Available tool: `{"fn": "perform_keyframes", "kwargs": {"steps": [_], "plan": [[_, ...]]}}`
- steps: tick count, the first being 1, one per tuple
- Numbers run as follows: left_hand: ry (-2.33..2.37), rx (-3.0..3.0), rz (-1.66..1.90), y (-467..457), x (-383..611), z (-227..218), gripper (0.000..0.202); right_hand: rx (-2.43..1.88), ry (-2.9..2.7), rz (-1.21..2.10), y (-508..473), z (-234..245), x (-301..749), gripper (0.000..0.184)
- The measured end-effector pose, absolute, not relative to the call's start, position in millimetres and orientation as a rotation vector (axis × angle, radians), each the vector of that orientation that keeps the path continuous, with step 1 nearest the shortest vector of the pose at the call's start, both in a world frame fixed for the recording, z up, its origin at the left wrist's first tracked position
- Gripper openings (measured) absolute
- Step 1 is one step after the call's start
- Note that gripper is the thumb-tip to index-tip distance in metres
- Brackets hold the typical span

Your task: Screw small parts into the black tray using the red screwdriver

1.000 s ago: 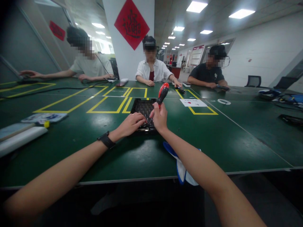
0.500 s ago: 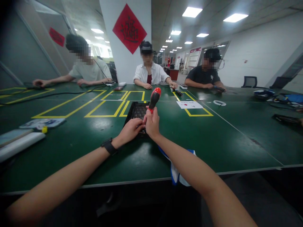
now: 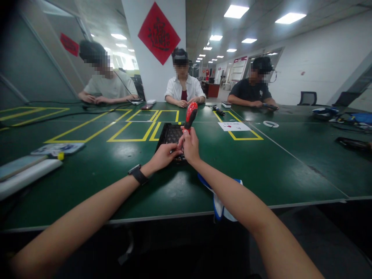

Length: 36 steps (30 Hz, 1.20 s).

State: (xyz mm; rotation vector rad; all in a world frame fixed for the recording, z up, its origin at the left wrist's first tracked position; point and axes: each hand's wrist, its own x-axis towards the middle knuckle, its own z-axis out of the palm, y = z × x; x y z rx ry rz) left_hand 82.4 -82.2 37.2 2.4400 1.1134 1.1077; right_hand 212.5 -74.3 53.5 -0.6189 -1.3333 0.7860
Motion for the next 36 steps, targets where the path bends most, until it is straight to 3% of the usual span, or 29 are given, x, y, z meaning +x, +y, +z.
{"fn": "perform_keyframes", "kwargs": {"steps": [25, 36], "plan": [[1.018, 2.174, 1.164, -82.4, 82.7, 37.7, 0.019, -0.577, -1.413, 0.828, -78.2, 54.7, 211.7, 0.027], [0.961, 2.172, 1.12, -85.9, 83.7, 41.6, 0.008, -0.597, -1.376, 0.815, -74.0, 53.6, 211.7, 0.03]]}}
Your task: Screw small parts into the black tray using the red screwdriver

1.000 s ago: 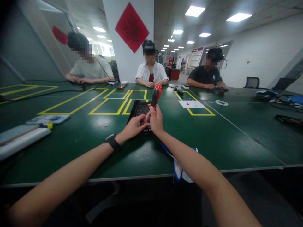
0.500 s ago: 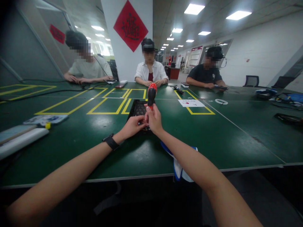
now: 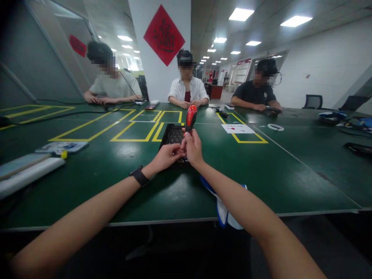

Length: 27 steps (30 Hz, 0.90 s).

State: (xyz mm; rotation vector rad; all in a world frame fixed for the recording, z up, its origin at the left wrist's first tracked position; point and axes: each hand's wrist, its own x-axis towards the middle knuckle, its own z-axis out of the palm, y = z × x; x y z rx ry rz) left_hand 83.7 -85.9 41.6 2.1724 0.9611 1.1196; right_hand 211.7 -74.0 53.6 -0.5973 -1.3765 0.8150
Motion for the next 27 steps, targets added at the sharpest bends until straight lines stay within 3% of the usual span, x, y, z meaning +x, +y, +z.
{"fn": "perform_keyframes", "kwargs": {"steps": [5, 27], "plan": [[1.071, 2.245, 1.172, -83.1, 83.2, 37.8, 0.02, -0.59, -1.379, 0.786, -76.5, 53.2, 210.2, 0.03], [1.092, 2.394, 1.146, -81.4, 82.3, 36.6, 0.011, -0.602, -1.376, 0.792, -76.4, 53.9, 211.3, 0.027]]}}
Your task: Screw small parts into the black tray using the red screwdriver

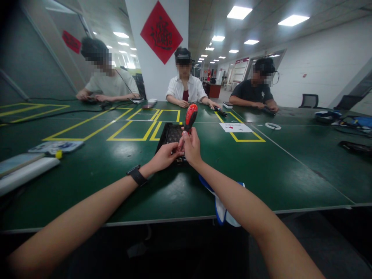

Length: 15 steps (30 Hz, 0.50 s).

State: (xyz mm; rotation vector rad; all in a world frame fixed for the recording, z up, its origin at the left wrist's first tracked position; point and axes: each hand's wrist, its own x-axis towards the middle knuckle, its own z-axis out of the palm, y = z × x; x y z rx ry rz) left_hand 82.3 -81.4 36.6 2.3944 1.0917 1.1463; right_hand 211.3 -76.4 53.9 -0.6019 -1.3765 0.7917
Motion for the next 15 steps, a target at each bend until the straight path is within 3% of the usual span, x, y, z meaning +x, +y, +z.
{"fn": "perform_keyframes", "kwargs": {"steps": [15], "plan": [[1.153, 2.332, 1.188, -81.7, 82.6, 35.8, 0.013, -0.599, -1.39, 0.765, -75.4, 53.6, 210.9, 0.027]]}}
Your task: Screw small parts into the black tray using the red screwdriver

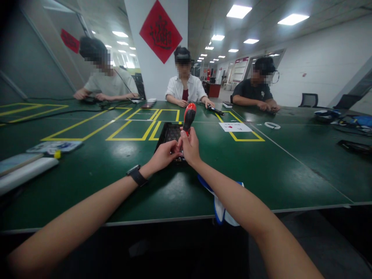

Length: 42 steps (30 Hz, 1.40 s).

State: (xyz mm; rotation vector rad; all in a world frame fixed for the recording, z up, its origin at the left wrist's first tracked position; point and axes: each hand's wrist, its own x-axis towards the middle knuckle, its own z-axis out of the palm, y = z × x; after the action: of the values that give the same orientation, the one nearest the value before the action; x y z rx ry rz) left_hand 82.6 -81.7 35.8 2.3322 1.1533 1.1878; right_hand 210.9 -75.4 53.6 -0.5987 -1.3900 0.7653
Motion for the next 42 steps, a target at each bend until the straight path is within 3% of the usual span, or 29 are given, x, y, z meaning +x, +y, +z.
{"fn": "perform_keyframes", "kwargs": {"steps": [4, 15, 23, 33, 42], "plan": [[1.079, 2.306, 1.156, -83.1, 82.1, 35.8, 0.005, -0.615, -1.396, 0.785, -72.4, 52.5, 211.9, 0.029], [1.121, 2.328, 1.162, -83.6, 83.0, 37.4, 0.02, -0.623, -1.351, 0.745, -71.6, 51.1, 210.5, 0.028], [1.038, 2.269, 1.144, -83.0, 82.8, 38.3, 0.013, -0.623, -1.423, 0.773, -72.3, 50.9, 212.8, 0.031], [1.107, 2.176, 1.185, -83.2, 82.8, 37.0, 0.023, -0.639, -1.423, 0.722, -74.9, 50.5, 211.6, 0.028], [1.069, 2.331, 1.132, -83.7, 83.0, 40.0, 0.011, -0.607, -1.439, 0.838, -70.6, 50.3, 213.4, 0.03]]}}
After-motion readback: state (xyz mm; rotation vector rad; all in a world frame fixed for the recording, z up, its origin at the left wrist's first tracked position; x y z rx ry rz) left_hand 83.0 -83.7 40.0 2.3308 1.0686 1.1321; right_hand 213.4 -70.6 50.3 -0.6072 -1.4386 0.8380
